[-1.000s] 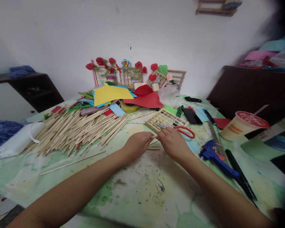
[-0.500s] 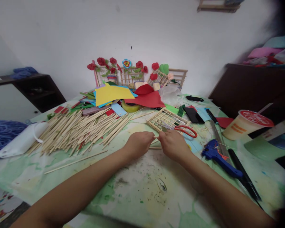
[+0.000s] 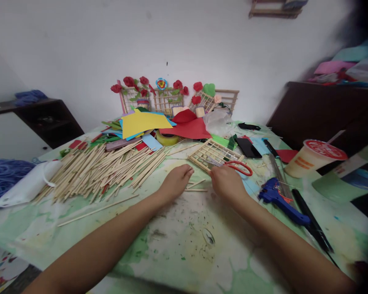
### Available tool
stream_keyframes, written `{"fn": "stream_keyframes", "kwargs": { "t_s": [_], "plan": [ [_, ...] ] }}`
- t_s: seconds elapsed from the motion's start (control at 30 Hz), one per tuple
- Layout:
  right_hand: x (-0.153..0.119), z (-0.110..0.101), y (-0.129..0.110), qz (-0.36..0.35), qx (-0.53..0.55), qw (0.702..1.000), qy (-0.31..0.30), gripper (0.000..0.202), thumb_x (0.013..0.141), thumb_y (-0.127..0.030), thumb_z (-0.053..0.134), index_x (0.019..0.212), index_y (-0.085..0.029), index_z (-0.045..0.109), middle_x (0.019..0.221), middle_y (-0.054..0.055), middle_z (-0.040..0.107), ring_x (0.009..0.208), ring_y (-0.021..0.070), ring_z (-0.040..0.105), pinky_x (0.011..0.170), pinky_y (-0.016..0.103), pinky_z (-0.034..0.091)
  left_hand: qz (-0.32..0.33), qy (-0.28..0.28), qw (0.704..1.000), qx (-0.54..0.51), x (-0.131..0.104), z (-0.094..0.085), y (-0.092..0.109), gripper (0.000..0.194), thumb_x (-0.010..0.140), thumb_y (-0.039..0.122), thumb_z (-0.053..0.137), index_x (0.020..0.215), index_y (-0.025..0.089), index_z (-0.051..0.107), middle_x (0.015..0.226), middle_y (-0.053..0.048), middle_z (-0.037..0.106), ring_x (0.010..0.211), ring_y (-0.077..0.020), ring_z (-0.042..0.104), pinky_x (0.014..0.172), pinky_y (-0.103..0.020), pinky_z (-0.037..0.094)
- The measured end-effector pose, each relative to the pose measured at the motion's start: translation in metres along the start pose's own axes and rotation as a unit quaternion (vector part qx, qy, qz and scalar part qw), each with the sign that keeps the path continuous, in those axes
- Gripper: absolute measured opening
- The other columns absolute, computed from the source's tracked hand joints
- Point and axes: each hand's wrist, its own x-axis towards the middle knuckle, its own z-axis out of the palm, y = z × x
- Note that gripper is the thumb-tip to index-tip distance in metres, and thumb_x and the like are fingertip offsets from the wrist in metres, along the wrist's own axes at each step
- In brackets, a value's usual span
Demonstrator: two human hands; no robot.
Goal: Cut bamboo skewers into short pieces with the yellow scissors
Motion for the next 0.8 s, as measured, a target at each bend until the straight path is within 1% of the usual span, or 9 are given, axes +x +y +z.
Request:
{"fn": "stream_keyframes", "kwargs": {
  "t_s": [0.1, 0.17, 0.33, 0.43, 0.5, 0.57, 0.67, 0.73, 0.8],
  "plan": [
    [0.003, -0.005, 0.008, -0.009, 0.067, 0.998, -0.019, 0.031, 0.089, -0.026, 0.038, 0.074, -0.015, 0.062, 0.074, 0.010, 0.065, 0.072, 0.0188, 0.059, 0.063, 0.027, 0.036, -0.013, -0.002, 0.998, -0.058, 0.006, 0.000, -0.013, 0.022, 0.087, 0.027, 0.037, 0.073, 0.017, 0.050, 0.073, -0.002, 0.057, 0.070, -0.0151, 0.051, 0.063, -0.025, 0.038],
    [0.004, -0.012, 0.012, -0.031, 0.160, 0.984, -0.071, 0.031, 0.088, -0.028, 0.039, 0.070, -0.016, 0.061, 0.070, 0.007, 0.064, 0.066, 0.0161, 0.056, 0.058, 0.025, 0.035, -0.010, -0.012, 0.998, -0.060, 0.008, 0.001, -0.018, 0.017, 0.085, 0.024, 0.039, 0.073, 0.017, 0.050, 0.074, -0.001, 0.056, 0.071, -0.0149, 0.051, 0.064, -0.025, 0.038],
    [0.000, -0.030, 0.020, -0.155, 0.360, 0.875, -0.286, 0.028, 0.086, -0.031, 0.044, 0.073, -0.016, 0.064, 0.066, 0.001, 0.061, 0.060, 0.0114, 0.052, 0.054, 0.022, 0.037, 0.025, -0.031, 0.999, -0.008, 0.006, 0.002, -0.021, 0.017, 0.084, 0.021, 0.040, 0.079, 0.017, 0.055, 0.081, -0.004, 0.059, 0.078, -0.0170, 0.052, 0.071, -0.028, 0.040],
    [-0.003, -0.036, 0.023, -0.201, 0.381, 0.831, -0.351, 0.028, 0.085, -0.034, 0.046, 0.082, -0.016, 0.068, 0.070, 0.001, 0.062, 0.063, 0.0112, 0.054, 0.058, 0.022, 0.040, 0.044, -0.029, 0.998, 0.022, 0.005, 0.000, -0.020, 0.020, 0.085, 0.021, 0.039, 0.087, 0.016, 0.059, 0.089, -0.007, 0.060, 0.085, -0.0183, 0.053, 0.078, -0.030, 0.041],
    [-0.004, -0.036, 0.022, -0.214, 0.390, 0.816, -0.368, 0.030, 0.086, -0.036, 0.045, 0.086, -0.017, 0.068, 0.073, 0.001, 0.064, 0.066, 0.0113, 0.055, 0.060, 0.022, 0.040, 0.052, -0.037, 0.997, 0.031, 0.006, -0.001, -0.019, 0.022, 0.086, 0.023, 0.039, 0.089, 0.016, 0.060, 0.091, -0.008, 0.061, 0.087, -0.0186, 0.054, 0.080, -0.031, 0.042],
    [-0.003, -0.030, 0.021, -0.201, 0.379, 0.836, -0.343, 0.033, 0.087, -0.037, 0.043, 0.085, -0.016, 0.068, 0.072, 0.002, 0.064, 0.063, 0.0114, 0.054, 0.057, 0.022, 0.038, 0.049, -0.041, 0.997, 0.036, 0.007, -0.004, -0.021, 0.023, 0.085, 0.024, 0.042, 0.095, 0.015, 0.061, 0.095, -0.008, 0.061, 0.092, -0.0187, 0.054, 0.083, -0.031, 0.042],
    [0.000, -0.017, 0.016, -0.141, 0.320, 0.911, -0.221, 0.028, 0.086, -0.034, 0.046, 0.086, -0.015, 0.066, 0.073, 0.004, 0.063, 0.065, 0.0134, 0.054, 0.059, 0.024, 0.038, 0.032, -0.040, 0.997, 0.051, 0.010, -0.009, -0.026, 0.029, 0.084, 0.027, 0.046, 0.106, 0.013, 0.059, 0.103, -0.010, 0.061, 0.097, -0.0190, 0.054, 0.087, -0.031, 0.042],
    [0.000, -0.006, 0.012, -0.132, 0.265, 0.946, -0.128, 0.024, 0.081, -0.030, 0.054, 0.096, -0.015, 0.065, 0.087, 0.008, 0.064, 0.081, 0.0175, 0.056, 0.071, 0.027, 0.039, 0.034, -0.063, 0.994, 0.081, 0.010, -0.013, -0.030, 0.038, 0.082, 0.035, 0.050, 0.111, 0.012, 0.056, 0.108, -0.011, 0.059, 0.102, -0.0214, 0.053, 0.089, -0.033, 0.041],
    [-0.001, 0.002, 0.008, -0.158, 0.211, 0.961, -0.082, 0.030, 0.076, -0.029, 0.061, 0.102, -0.015, 0.063, 0.098, 0.010, 0.061, 0.096, 0.0210, 0.052, 0.081, 0.030, 0.038, 0.049, -0.107, 0.985, 0.124, 0.010, -0.017, -0.032, 0.047, 0.078, 0.044, 0.054, 0.112, 0.012, 0.055, 0.112, -0.013, 0.057, 0.106, -0.0250, 0.051, 0.091, -0.036, 0.040]
  ]
}}
